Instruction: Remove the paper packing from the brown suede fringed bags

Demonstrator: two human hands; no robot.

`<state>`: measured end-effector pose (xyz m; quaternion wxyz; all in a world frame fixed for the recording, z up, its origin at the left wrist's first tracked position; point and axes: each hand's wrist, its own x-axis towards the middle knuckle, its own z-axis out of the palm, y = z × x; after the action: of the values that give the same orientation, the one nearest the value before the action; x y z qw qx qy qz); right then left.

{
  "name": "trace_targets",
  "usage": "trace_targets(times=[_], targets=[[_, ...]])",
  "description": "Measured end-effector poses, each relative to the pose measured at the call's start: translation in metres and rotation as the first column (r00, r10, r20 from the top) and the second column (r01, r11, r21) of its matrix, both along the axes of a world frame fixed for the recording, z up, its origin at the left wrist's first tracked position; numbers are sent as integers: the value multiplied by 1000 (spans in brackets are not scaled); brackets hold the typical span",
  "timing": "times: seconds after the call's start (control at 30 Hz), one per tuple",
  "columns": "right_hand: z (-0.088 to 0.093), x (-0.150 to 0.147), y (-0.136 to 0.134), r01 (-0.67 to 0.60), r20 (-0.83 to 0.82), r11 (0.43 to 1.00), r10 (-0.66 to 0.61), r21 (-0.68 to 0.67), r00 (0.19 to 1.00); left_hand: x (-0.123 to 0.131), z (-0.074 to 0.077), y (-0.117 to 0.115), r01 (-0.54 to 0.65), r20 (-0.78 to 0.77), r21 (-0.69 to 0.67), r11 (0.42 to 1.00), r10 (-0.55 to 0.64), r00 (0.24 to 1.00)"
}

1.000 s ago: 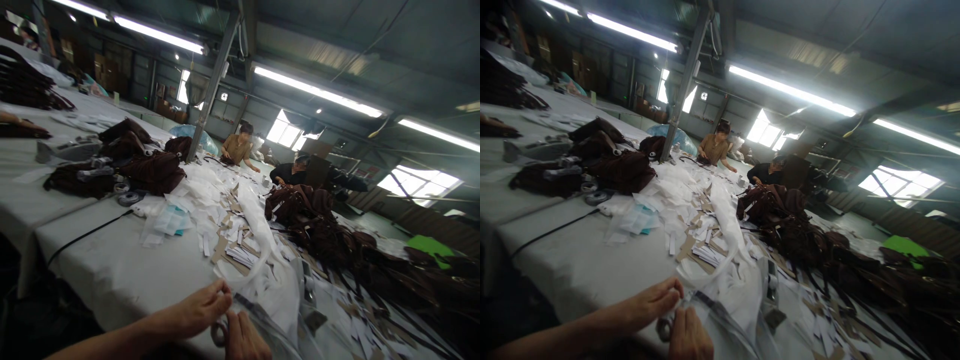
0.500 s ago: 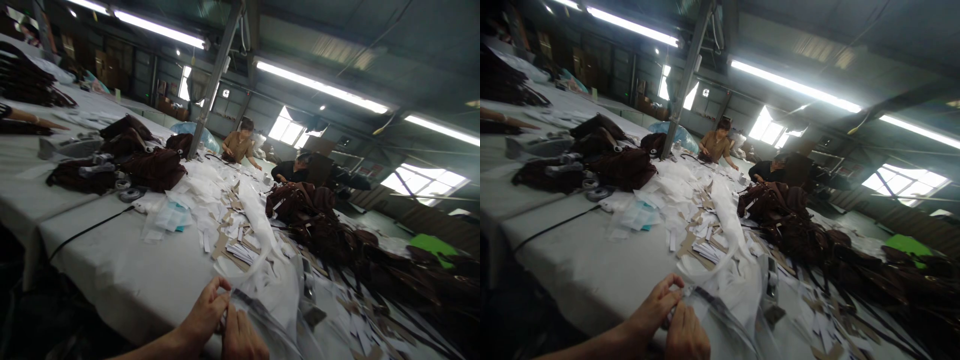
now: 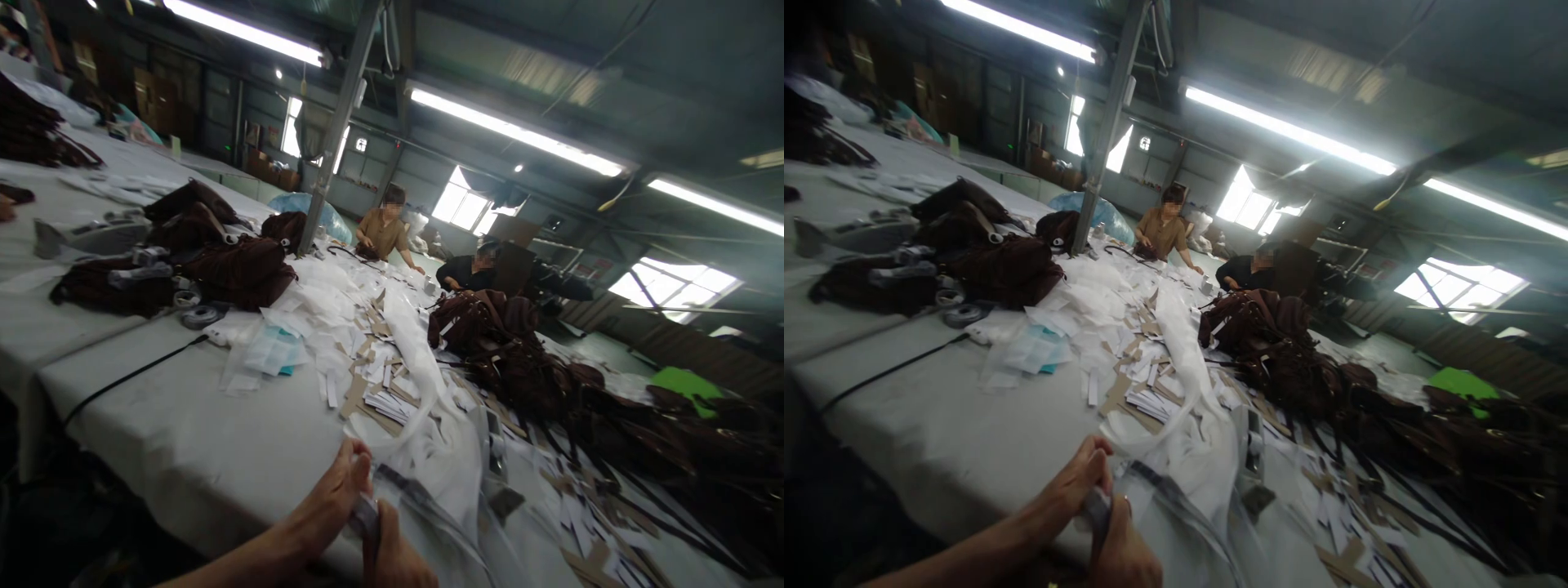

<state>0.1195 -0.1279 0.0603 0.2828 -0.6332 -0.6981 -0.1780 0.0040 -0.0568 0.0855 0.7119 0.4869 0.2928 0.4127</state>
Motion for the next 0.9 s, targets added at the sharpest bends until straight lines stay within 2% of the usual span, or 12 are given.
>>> trace_targets(times=[0.1, 0.17, 0.27, 0.37, 0.43, 0.5, 0.57, 0.63, 0.7, 0.73, 0.8, 0.9], targets=[[5, 2, 5, -125, 73, 992, 124, 8, 990, -12, 13, 6, 140, -259, 310, 940, -58, 964], [11, 3, 7, -175, 51, 985, 175, -4, 983, -14, 23, 8, 164, -273, 347, 923, -68, 960], [19, 3, 6, -169, -84, 986, 168, -6, 982, -7, 31, 9, 146, -23, 139, 979, -144, 989], [22, 1, 1, -98, -191, 995, 89, -36, 977, 7, 28, 6, 114, 310, -205, 972, -46, 950], [20, 1, -3, -47, -190, 997, 34, -64, 981, 15, 23, 3, 108, 403, -351, 930, 46, 914], [19, 3, -6, -18, -155, 997, 7, -68, 988, 17, 18, 3, 138, 369, -369, 919, 8, 930], [20, 8, -6, -15, -97, 998, 9, -66, 995, 13, 17, 7, 164, 219, -232, 959, -113, 969], [27, 12, -5, -48, -32, 996, 46, -75, 998, 5, 23, 12, 213, 0, 49, 976, -213, 977], [38, 14, -1, -107, -2, 990, 107, -88, 994, -2, 36, 17, 261, -158, 301, 917, -222, 962], [46, 14, 2, -136, -11, 986, 136, -92, 991, -3, 43, 19, 268, -176, 349, 898, -218, 960], [61, 10, 8, -173, -87, 981, 165, -92, 982, 3, 55, 19, 208, -66, 268, 941, -198, 978], [72, 1, 15, -145, -277, 986, 117, -83, 954, 20, 63, 18, 59, 282, -118, 991, -24, 959]])
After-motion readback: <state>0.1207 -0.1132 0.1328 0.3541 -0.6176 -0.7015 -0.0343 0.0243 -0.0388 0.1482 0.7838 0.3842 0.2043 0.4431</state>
